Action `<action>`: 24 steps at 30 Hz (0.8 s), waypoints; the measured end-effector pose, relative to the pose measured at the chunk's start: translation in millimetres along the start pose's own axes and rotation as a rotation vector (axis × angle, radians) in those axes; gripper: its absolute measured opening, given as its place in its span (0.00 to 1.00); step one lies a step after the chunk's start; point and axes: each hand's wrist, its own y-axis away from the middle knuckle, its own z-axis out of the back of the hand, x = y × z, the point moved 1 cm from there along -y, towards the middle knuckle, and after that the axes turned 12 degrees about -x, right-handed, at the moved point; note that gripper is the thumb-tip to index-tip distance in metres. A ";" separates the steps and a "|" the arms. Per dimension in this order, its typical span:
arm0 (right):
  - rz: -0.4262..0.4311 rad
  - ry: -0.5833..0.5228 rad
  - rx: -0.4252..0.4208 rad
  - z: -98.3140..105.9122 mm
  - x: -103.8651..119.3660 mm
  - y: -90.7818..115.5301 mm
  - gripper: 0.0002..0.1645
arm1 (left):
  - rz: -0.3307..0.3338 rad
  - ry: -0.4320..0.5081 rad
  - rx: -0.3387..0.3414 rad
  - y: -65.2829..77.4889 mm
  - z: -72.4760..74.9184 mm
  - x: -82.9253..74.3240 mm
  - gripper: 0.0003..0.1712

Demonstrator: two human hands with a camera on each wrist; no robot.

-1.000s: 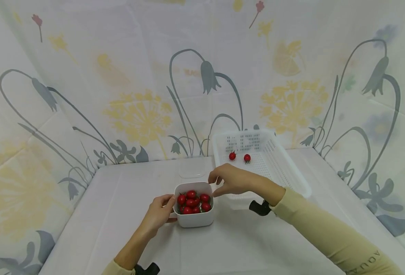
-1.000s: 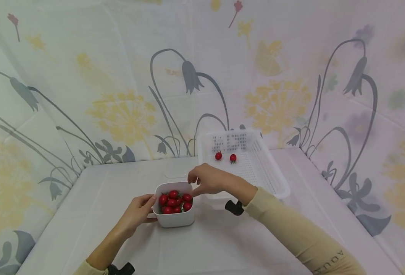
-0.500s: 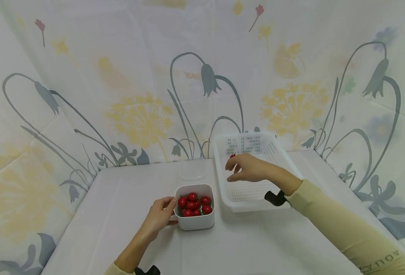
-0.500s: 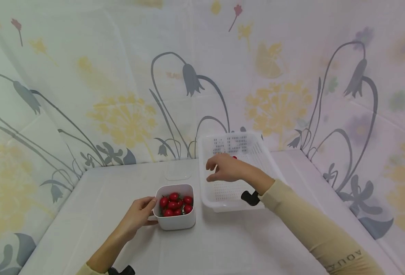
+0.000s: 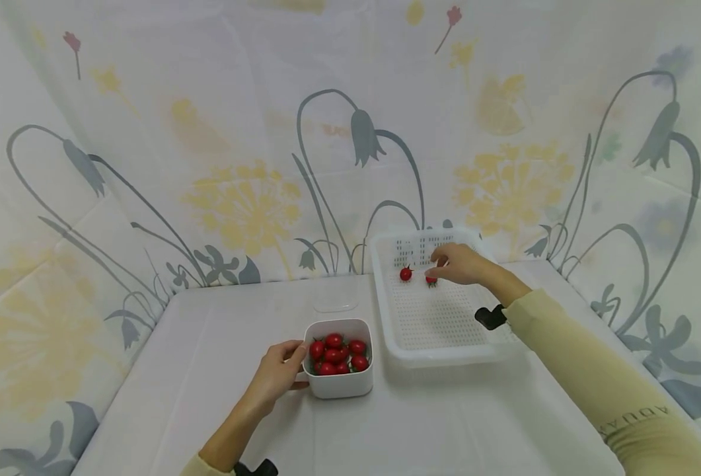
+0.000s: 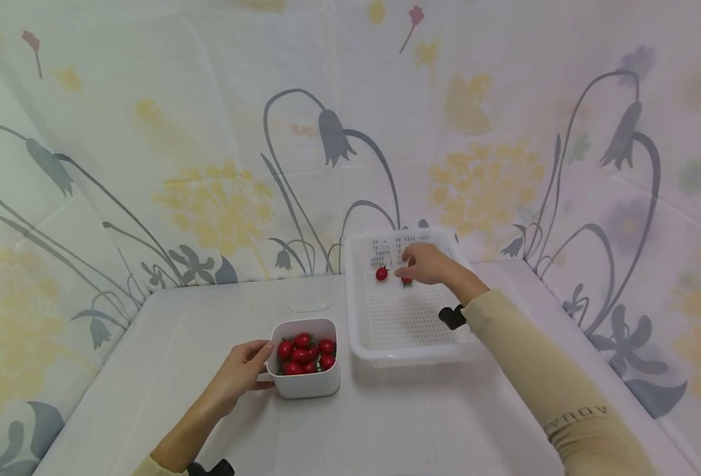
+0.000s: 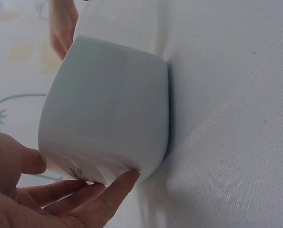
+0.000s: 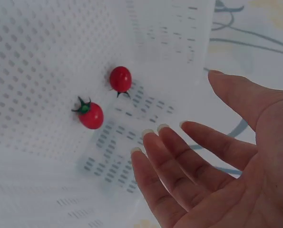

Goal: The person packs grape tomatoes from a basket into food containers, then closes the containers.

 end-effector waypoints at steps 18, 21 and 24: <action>-0.333 -0.098 -0.031 -36.4 -55.6 -32.8 0.34 | 0.009 0.003 -0.003 -1.6 0.4 1.9 0.24; -0.374 -0.096 0.004 -44.9 -64.4 -38.2 0.36 | 0.015 -0.003 -0.001 -1.7 -0.2 1.3 0.24; -0.382 -0.086 0.017 -49.7 -69.4 -42.3 0.36 | 0.022 -0.009 -0.006 -1.7 -0.5 0.7 0.23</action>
